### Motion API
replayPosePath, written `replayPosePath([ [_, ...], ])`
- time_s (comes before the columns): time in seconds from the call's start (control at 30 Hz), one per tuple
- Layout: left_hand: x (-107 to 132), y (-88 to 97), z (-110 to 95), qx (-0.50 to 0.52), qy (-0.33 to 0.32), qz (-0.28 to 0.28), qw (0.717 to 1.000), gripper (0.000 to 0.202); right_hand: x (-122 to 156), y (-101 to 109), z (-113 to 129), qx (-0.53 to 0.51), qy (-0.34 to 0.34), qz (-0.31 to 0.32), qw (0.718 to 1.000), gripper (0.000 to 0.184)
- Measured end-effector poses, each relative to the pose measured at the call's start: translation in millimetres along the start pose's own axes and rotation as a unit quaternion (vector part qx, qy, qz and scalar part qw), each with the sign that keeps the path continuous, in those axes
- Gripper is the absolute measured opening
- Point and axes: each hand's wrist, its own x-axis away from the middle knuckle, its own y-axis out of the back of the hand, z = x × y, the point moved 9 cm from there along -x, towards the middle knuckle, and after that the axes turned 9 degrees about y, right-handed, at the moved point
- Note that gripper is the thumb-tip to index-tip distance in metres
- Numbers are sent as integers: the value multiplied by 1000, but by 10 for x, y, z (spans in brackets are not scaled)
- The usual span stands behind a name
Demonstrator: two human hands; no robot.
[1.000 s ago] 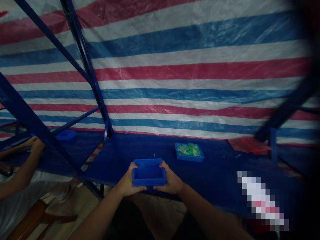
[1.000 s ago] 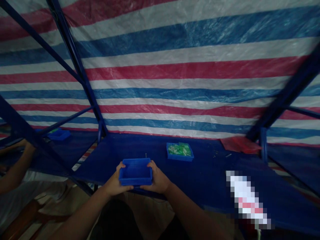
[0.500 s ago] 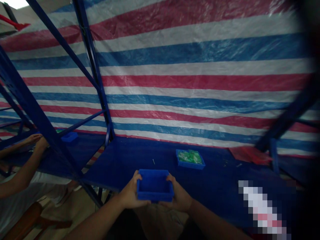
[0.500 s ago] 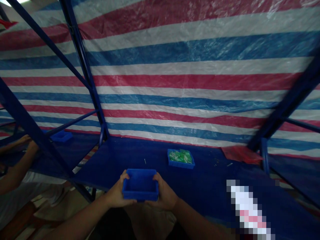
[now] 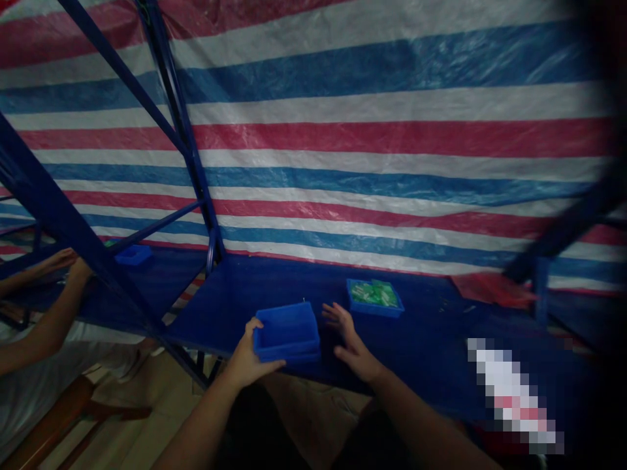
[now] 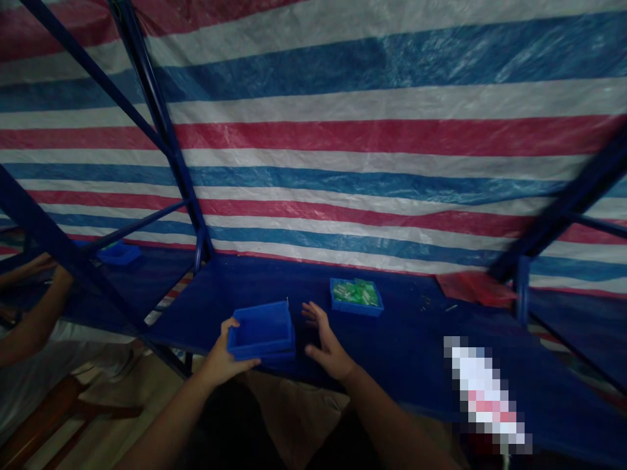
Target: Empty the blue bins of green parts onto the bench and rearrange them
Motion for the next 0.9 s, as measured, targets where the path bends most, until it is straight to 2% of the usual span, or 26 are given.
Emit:
replayPosePath([
  [0.07, -43, 140, 144, 39, 49, -55, 997, 91, -166, 111, -252, 41, -57, -59, 996, 57],
  [0.1, -61, 194, 185, 56, 59, -76, 994, 92, -264, 126, -370, 87, -86, -69, 990, 52],
  [0.2, -95, 306, 223, 71, 66, -122, 988, 98, -612, -39, -588, 218, -129, -12, 967, 46],
  [0.3, -93, 348, 243, 66, 79, -143, 984, 103, -892, -261, -698, 327, -162, 65, 929, 39],
  [0.4, -71, 341, 259, 67, 87, -145, 983, 104, -1056, -412, -748, 352, -178, 103, 913, 27],
  [0.5, -53, 320, 239, 67, 76, -142, 985, 103, -1119, -425, -764, 347, -182, 113, 913, 23],
  [0.67, -52, 293, 232, 64, 59, -132, 987, 100, -1046, -214, -632, 326, -187, 78, 923, 21],
  [0.73, -68, 299, 263, 58, 60, -130, 988, 104, -999, -184, -465, 281, -159, 44, 946, 25],
  [0.8, -84, 328, 301, 45, 63, -139, 987, 106, -963, -270, -239, 201, -90, 27, 975, 24],
  [0.9, -97, 374, 327, 25, 67, -155, 985, 107, -876, -518, -3, 137, -2, 68, 988, 22],
])
